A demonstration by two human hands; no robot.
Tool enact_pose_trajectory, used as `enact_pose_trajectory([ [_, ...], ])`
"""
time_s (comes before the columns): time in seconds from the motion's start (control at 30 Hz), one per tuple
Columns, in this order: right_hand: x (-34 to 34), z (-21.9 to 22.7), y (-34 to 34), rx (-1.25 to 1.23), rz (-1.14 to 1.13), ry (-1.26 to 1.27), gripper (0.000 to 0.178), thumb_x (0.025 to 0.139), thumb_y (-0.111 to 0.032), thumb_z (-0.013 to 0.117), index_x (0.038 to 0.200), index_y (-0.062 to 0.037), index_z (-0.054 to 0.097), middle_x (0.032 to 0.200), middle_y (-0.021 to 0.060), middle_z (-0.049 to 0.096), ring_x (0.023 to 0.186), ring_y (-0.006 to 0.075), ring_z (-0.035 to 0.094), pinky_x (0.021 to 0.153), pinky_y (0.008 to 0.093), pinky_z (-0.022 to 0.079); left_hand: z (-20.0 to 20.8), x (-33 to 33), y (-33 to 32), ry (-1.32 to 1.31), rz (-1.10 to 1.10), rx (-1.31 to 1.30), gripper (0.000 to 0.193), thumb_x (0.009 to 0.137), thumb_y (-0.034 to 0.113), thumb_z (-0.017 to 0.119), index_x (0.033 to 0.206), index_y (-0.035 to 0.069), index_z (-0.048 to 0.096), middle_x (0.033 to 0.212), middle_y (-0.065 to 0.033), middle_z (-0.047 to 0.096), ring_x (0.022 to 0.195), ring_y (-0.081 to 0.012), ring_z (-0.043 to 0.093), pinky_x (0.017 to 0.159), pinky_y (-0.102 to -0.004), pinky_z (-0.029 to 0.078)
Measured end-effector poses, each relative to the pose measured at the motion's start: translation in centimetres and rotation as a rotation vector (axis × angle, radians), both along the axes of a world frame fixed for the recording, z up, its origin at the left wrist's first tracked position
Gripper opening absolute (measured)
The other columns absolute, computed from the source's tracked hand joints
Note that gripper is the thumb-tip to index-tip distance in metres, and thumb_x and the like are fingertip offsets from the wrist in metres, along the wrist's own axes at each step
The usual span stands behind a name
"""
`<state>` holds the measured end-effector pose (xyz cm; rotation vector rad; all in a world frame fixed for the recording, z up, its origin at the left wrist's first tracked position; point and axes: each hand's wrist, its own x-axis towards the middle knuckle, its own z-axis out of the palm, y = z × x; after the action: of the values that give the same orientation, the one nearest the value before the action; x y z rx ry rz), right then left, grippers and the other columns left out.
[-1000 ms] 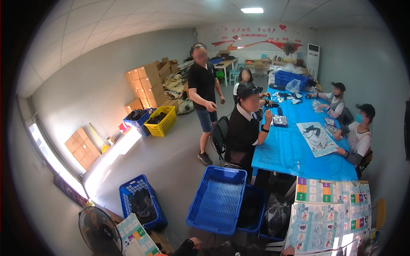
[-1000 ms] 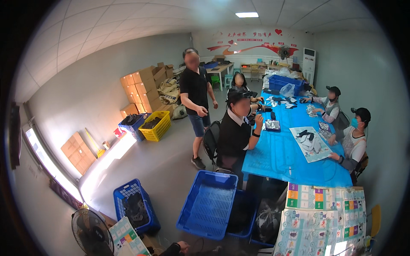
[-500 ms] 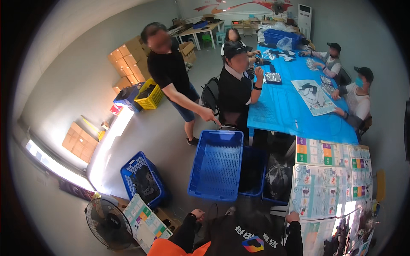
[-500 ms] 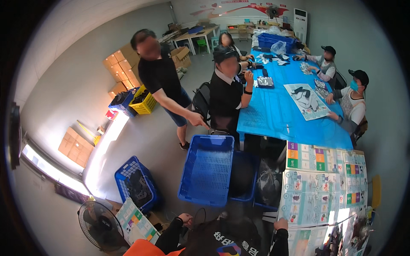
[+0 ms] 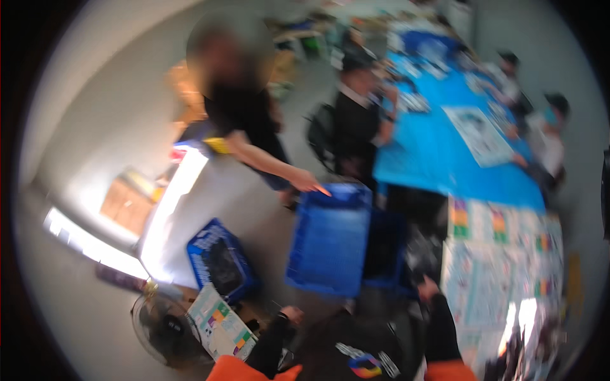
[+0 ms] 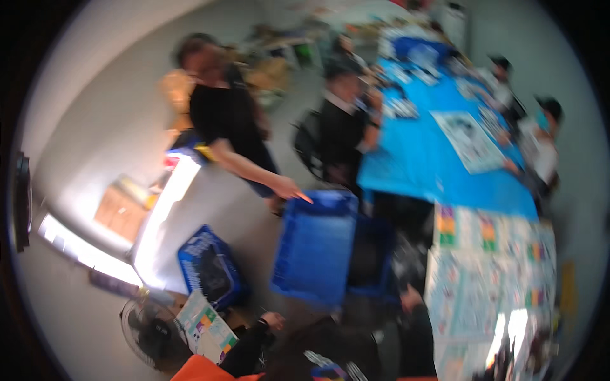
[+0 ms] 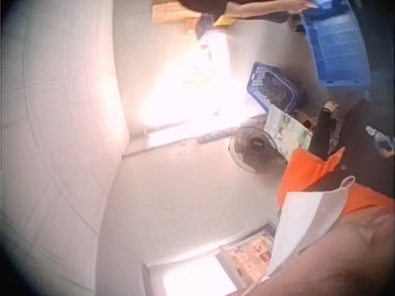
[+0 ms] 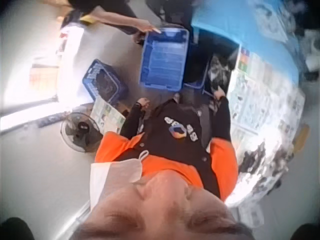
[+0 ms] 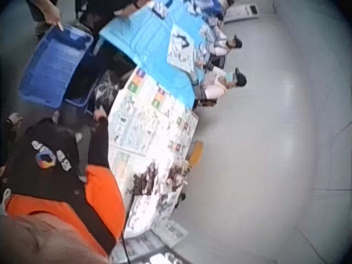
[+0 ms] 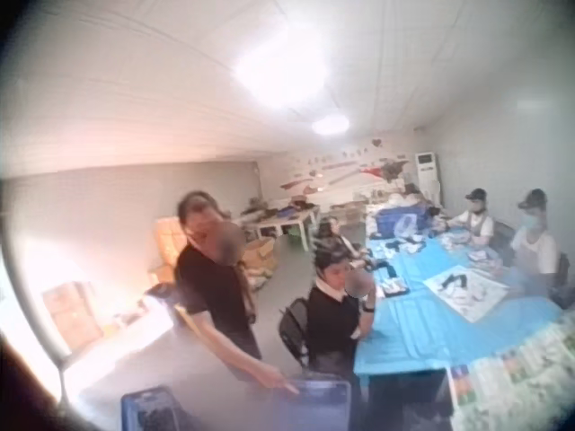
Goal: Sorting and inspecting shoe components at a factory table.
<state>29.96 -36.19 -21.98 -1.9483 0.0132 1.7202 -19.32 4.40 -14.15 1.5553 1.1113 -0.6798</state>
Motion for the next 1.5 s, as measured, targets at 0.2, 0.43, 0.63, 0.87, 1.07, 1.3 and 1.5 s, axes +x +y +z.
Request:
enact_pose_trajectory([
  [0.2, 8.0, -5.8, 9.0, -0.202, -0.039, -0.527, 0.053, 0.078, -0.014, 0.061, 0.127, 0.0041, 0.052, 0.090, 0.0225, 0.070, 0.080, 0.0374, 0.067, 0.076, 0.0450, 0.052, -1.3, -2.1, 5.2, -0.059, -0.042, 0.163, 0.029, 0.095, 0.028, 0.059, 0.097, 0.001, 0.069, 0.078, -0.0079, 0.070, 0.066, -0.0174, 0.068, 0.061, -0.0328, 0.054],
  [0.43, 10.8, -7.4, 14.4, -0.319, -0.056, -0.672, 0.057, 0.079, -0.014, 0.062, 0.132, 0.0030, 0.046, 0.123, 0.0233, 0.061, 0.113, 0.0366, 0.061, 0.096, 0.0455, 0.050, -4.2, -10.8, 6.4, -0.106, -0.303, 0.279, 0.029, 0.092, 0.035, 0.058, 0.100, 0.011, 0.071, 0.082, -0.0118, 0.072, 0.072, -0.0252, 0.072, 0.062, -0.0409, 0.057],
  [0.63, 18.2, -12.8, 18.0, -0.340, -0.001, -1.176, 0.077, 0.072, -0.029, 0.082, 0.134, -0.0022, 0.044, 0.136, 0.0154, 0.048, 0.128, 0.0342, 0.045, 0.101, 0.0464, 0.046, -3.3, -3.9, 3.4, 0.273, 0.208, 0.093, 0.031, 0.093, 0.032, 0.058, 0.113, 0.010, 0.067, 0.082, -0.0100, 0.072, 0.076, -0.0204, 0.072, 0.066, -0.0365, 0.058],
  [0.87, 22.1, -25.3, 13.0, -0.523, 0.211, -1.131, 0.022, 0.092, -0.021, 0.053, 0.096, -0.0103, 0.072, 0.101, 0.0092, 0.072, 0.099, 0.0280, 0.068, 0.083, 0.0415, 0.054, -5.0, 8.2, 2.5, 0.169, 0.241, 0.119, 0.028, 0.094, 0.027, 0.058, 0.111, 0.005, 0.066, 0.084, -0.0102, 0.072, 0.076, -0.0200, 0.072, 0.066, -0.0346, 0.058],
  [1.07, 19.7, -17.1, 13.0, -0.319, 0.169, -0.920, 0.025, 0.081, -0.033, 0.069, 0.090, -0.0105, 0.075, 0.097, 0.0153, 0.072, 0.093, 0.0351, 0.069, 0.083, 0.0465, 0.055, -1.5, 7.9, -0.4, 0.135, 0.293, 0.147, 0.026, 0.095, 0.023, 0.058, 0.110, 0.001, 0.064, 0.086, -0.0104, 0.071, 0.076, -0.0198, 0.071, 0.067, -0.0329, 0.058],
  [1.3, 16.5, -1.7, 13.2, -0.145, -0.030, -1.054, 0.023, 0.080, -0.031, 0.068, 0.085, -0.0081, 0.068, 0.088, 0.0185, 0.069, 0.088, 0.0405, 0.066, 0.076, 0.0523, 0.051, -0.1, 5.2, -2.9, 0.021, 0.331, 0.123, 0.024, 0.097, 0.018, 0.058, 0.108, -0.003, 0.063, 0.089, -0.0106, 0.071, 0.076, -0.0194, 0.071, 0.067, -0.0310, 0.057],
  [1.5, 13.3, 10.6, 14.0, -0.011, -0.049, -1.113, 0.029, 0.082, -0.034, 0.066, 0.081, -0.0050, 0.066, 0.084, 0.0191, 0.068, 0.084, 0.0420, 0.065, 0.072, 0.0520, 0.050, 0.5, 6.5, -1.9, -0.100, 0.211, 0.163, 0.027, 0.098, 0.021, 0.055, 0.112, -0.003, 0.060, 0.091, -0.0111, 0.071, 0.079, -0.0203, 0.070, 0.069, -0.0323, 0.057],
])
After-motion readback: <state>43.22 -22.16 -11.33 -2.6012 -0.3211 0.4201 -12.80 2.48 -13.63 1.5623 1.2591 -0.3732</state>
